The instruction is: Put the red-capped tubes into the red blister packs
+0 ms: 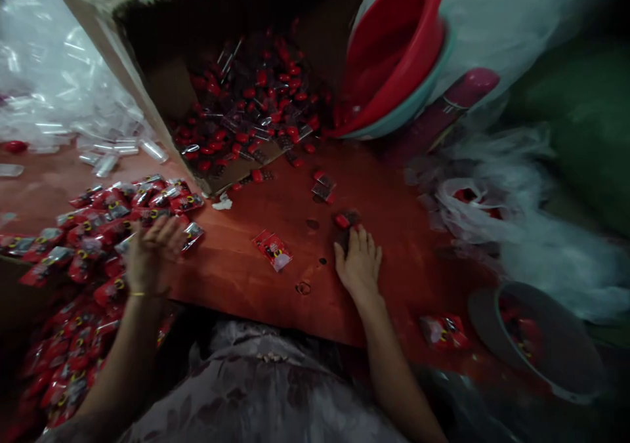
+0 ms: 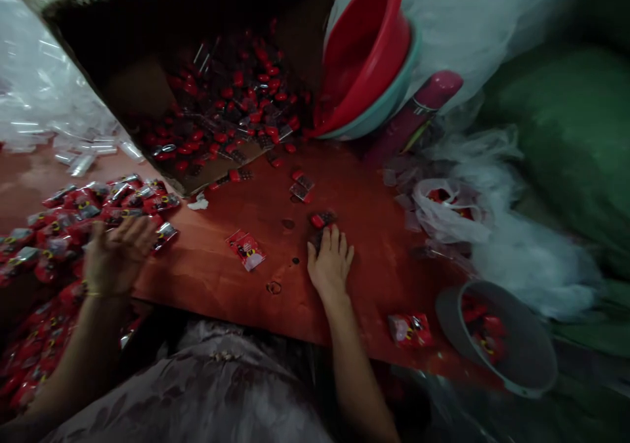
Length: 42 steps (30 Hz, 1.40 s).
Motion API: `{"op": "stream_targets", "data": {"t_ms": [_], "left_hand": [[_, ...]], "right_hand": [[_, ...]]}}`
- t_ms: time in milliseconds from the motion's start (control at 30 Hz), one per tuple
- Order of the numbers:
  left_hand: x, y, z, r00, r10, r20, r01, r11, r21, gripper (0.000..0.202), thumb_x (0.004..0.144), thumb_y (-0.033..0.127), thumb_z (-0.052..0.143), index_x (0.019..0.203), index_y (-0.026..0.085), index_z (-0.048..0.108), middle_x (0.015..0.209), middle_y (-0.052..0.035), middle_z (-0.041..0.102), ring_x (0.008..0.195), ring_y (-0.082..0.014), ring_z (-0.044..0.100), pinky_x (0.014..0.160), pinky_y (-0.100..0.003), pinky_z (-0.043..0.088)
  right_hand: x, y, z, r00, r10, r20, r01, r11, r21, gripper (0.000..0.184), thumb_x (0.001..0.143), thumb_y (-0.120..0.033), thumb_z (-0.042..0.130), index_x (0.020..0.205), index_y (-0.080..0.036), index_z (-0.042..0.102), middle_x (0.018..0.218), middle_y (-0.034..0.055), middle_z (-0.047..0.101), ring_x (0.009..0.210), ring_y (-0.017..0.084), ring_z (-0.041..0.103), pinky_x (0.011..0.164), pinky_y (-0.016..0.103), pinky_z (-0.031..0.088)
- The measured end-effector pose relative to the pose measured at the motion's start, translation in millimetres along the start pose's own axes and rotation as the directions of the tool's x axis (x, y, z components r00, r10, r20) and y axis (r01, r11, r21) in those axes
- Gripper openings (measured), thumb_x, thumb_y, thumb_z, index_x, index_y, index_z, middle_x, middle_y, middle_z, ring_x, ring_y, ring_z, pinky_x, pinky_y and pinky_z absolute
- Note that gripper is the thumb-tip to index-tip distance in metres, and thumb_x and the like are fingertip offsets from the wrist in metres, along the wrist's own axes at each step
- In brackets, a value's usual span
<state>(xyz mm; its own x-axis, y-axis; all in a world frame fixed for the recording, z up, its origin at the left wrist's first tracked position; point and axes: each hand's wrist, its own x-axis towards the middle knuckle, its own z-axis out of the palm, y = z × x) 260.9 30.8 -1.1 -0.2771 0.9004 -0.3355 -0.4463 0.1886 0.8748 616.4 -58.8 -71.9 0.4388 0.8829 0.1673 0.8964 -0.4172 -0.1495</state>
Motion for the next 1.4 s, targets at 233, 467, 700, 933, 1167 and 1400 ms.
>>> {"op": "stream_targets", "data": {"t_ms": [233,467,700,933,1167,1400], "left_hand": [[13.6,-47.5,64.6,0.748,0.41,0.522,-0.593,0.057,0.803,0.031,0.079,0.029,0.052,0.106,0.018,0.062,0.129,-0.0137,0.052,0.121,-0.0294,0.045,0.099,-0.045,0.034],[52.7,-57.4,59.3,0.702,0.421,0.574,-0.556,-0.179,0.812,0.027,0.084,0.029,0.045,0.088,0.016,0.068,0.135,-0.017,0.046,0.128,-0.0339,0.036,0.101,-0.049,0.027],[33.8,-57.2,68.6,0.676,0.473,0.566,-0.578,-0.136,0.804,0.036,0.086,0.029,0.038,0.107,0.012,0.063,0.136,-0.0195,0.044,0.132,-0.0335,0.029,0.105,-0.052,0.018],[-39.9,-84.7,75.8,0.561,0.158,0.813,-0.798,-0.159,0.582,0.041,0.077,0.048,0.054,0.106,0.021,0.065,0.135,-0.0146,0.047,0.13,-0.0349,0.031,0.104,-0.052,0.024],[-40.4,-105.9,69.3,0.557,0.125,0.821,-0.804,-0.165,0.571,0.024,0.083,0.034,0.05,0.097,0.03,0.07,0.125,-0.0054,0.058,0.129,-0.0316,0.036,0.104,-0.052,0.025],[-44.2,-90.3,71.4,0.514,0.283,0.81,-0.825,-0.097,0.557,0.024,0.082,0.034,0.052,0.097,0.03,0.07,0.125,-0.0055,0.058,0.127,-0.0306,0.039,0.104,-0.052,0.024]], "right_hand": [[-21.2,-25.9,6.7,0.976,-0.196,-0.097,0.202,0.978,0.057,0.052,0.091,-0.04,0.029,0.13,-0.009,0.042,0.139,0.0185,0.038,0.132,0.03,0.027,0.104,0.052,0.026],[-16.6,-22.2,5.7,0.974,-0.198,-0.114,0.211,0.97,0.121,0.049,0.09,-0.039,0.033,0.128,-0.01,0.043,0.136,0.0205,0.04,0.124,0.03,0.039,0.099,0.051,0.033],[-17.0,-22.4,5.3,0.982,-0.172,-0.08,0.181,0.976,0.118,0.05,0.089,-0.038,0.036,0.129,-0.01,0.043,0.139,0.0183,0.038,0.122,0.03,0.042,0.101,0.05,0.032],[-17.1,-20.8,4.4,0.982,-0.173,-0.074,0.182,0.974,0.135,0.05,0.089,-0.039,0.035,0.13,-0.011,0.042,0.139,0.0176,0.038,0.123,0.029,0.04,0.101,0.049,0.031],[-16.2,-19.8,6.3,0.978,-0.183,-0.1,0.197,0.968,0.155,0.049,0.089,-0.038,0.037,0.13,-0.012,0.042,0.138,0.0184,0.039,0.122,0.029,0.042,0.099,0.049,0.032],[-29.7,-40.1,-27.8,0.96,-0.155,-0.232,0.243,0.873,0.423,0.031,0.087,-0.037,0.044,0.105,-0.018,0.06,0.105,0.0115,0.065,0.102,0.025,0.056,0.093,0.043,0.037]]}}
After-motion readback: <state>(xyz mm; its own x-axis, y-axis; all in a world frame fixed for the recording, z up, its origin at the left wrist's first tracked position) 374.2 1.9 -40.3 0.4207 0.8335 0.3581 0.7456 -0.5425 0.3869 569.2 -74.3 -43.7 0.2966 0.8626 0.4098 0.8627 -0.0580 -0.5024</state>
